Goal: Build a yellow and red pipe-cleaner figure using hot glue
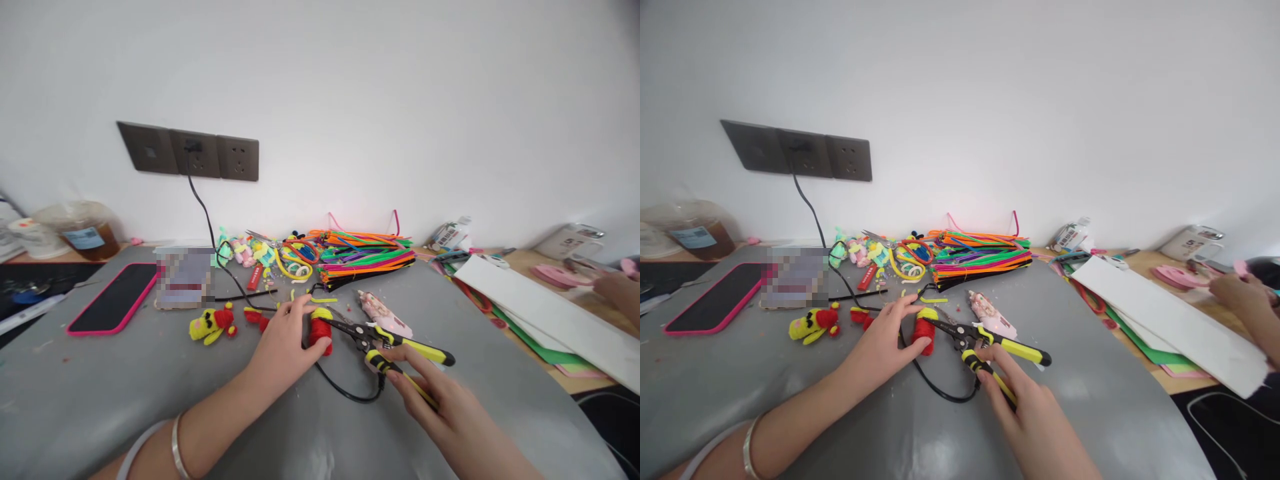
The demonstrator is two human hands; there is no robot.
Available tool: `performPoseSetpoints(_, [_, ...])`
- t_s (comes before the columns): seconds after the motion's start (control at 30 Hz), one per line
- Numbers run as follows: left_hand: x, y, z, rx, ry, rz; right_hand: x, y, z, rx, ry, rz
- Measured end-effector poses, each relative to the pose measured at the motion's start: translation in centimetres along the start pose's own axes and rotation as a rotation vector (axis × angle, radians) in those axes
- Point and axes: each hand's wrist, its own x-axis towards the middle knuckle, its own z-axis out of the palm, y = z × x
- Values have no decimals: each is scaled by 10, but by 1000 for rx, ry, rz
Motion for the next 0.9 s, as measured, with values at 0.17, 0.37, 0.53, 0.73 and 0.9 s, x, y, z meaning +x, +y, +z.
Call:
performPoseSetpoints(0.17, [-1,1,-1,17,-15,-13,0,-4,0,-8,-10,9])
performPoseSetpoints(0.37, [-1,1,-2,24,-8,12,-4,-8,7,-59,36,10])
performPoseSetpoints(0.53, [-1,0,-1,42,-14,24,-8,-3,12,-52,78,-52])
performPoseSetpoints(0.73, [0,0,-2,63,-16,47,-8,8,18,-46,123,-125])
performPoseSetpoints(0.9, [0,-1,-2,69,0,52,-6,15,20,-6,176,-153])
